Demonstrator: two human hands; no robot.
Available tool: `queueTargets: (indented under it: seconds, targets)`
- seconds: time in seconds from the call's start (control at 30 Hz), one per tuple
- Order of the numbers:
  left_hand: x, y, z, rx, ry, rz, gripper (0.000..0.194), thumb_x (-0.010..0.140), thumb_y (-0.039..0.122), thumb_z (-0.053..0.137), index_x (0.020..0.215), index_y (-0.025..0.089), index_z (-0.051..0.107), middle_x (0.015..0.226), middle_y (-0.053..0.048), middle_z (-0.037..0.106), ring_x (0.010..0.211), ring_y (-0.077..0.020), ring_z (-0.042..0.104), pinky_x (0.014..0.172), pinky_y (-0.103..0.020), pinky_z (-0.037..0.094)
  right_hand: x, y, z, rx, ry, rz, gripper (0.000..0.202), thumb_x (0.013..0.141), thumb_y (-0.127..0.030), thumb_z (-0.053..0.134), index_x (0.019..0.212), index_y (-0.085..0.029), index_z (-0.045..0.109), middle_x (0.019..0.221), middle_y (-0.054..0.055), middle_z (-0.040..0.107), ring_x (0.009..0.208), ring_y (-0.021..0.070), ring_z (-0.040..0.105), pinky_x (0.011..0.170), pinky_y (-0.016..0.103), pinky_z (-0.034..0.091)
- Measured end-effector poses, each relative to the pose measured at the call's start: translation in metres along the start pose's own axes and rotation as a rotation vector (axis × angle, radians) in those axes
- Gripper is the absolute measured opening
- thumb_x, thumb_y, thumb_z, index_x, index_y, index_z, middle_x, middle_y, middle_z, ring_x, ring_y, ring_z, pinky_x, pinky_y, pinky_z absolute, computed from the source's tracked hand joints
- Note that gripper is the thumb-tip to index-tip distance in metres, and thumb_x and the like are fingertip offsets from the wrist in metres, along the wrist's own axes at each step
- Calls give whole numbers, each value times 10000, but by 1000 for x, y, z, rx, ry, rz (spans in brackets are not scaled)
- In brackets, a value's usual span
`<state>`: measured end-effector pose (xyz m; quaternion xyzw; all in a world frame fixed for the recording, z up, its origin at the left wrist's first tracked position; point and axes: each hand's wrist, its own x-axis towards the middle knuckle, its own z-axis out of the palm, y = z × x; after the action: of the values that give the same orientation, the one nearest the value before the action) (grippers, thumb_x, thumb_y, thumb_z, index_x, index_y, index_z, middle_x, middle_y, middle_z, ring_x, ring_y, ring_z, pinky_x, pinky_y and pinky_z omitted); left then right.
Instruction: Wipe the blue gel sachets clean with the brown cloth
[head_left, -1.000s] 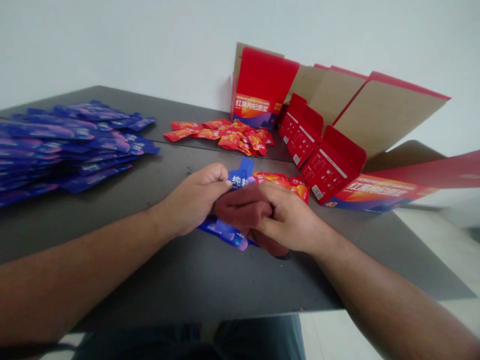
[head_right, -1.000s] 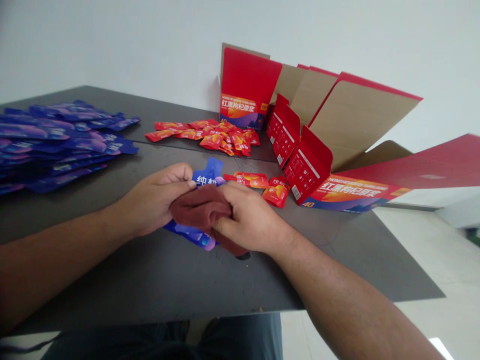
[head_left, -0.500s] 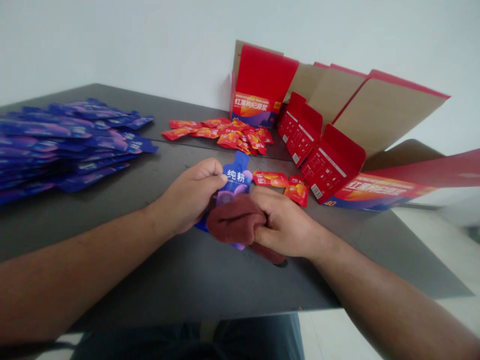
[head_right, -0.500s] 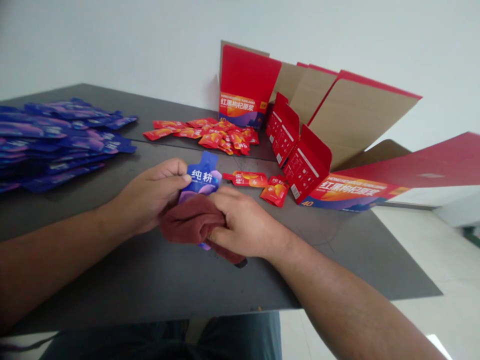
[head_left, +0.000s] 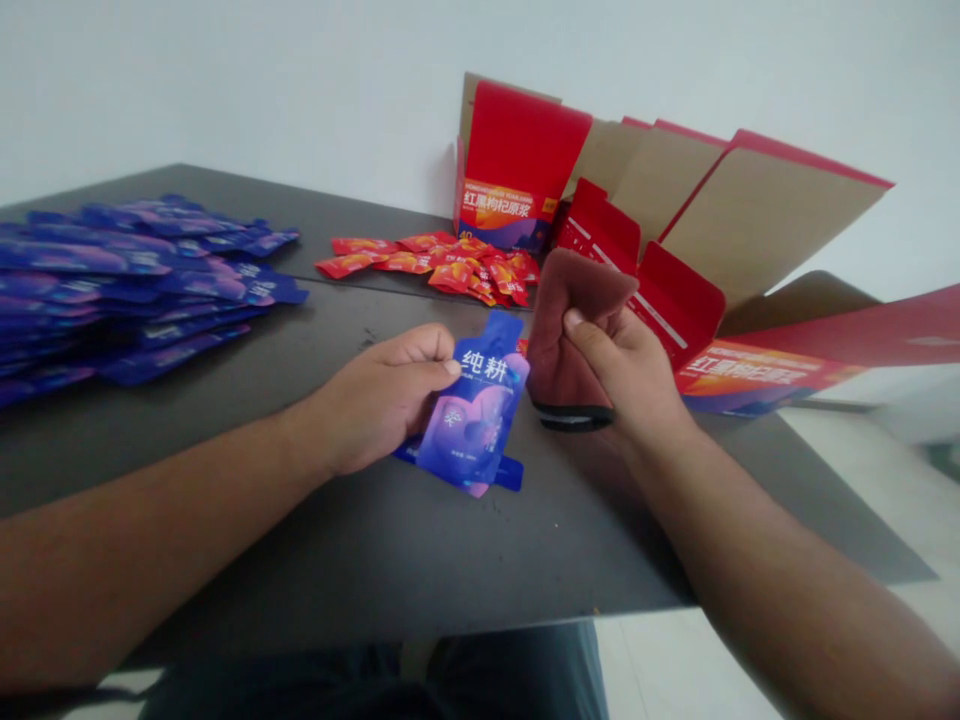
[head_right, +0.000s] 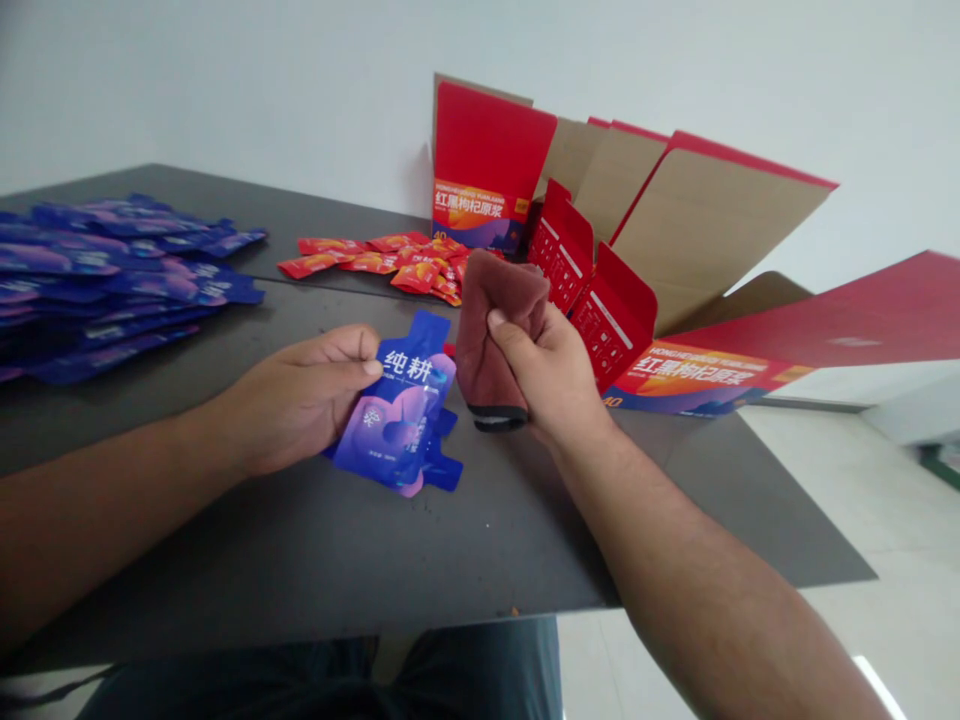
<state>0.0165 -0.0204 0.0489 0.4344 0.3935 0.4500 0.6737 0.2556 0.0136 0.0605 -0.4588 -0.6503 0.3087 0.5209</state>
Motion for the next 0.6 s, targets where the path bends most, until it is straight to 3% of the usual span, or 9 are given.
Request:
queueTargets:
  seconds: [0.17,0.37,0.5,0.6]
  targets:
    - [-2,12,4,-127,-12,-119,133,955,244,624,880,228,515,692,-3,590,543,-167,607,500,-303,559,-9,-8,-4,109,-91,44,503,953,-674,674,1257,-274,660,1227,70,784,1195,286,746,985,438,635]
    - [-4,12,-3,-139,-189,-322,278,984,418,611,813,219,522,584,12,524,366,-103,427,312,-190,332,-26,-14,2,240,-448,63,475,856,-628,838,1112,-241,735,1109,51,800,1047,251,760,957,419,639]
    - [-3,7,-9,-157,-314,-503,438,961,524,608,700,172,586,571,-10,480,379,-81,388,317,-187,276,-26,-17,5,188,-580,5,491,858,-632,843,1108,-220,747,1091,44,785,1026,229,742,912,365,628]
    - [-4,4,-11,-134,-383,-482,437,923,515,631,686,148,642,590,-42,527,390,-89,405,320,-197,277,-25,-22,6,180,-627,14,517,825,-670,849,1065,-223,750,1077,41,790,1027,245,744,891,365,633]
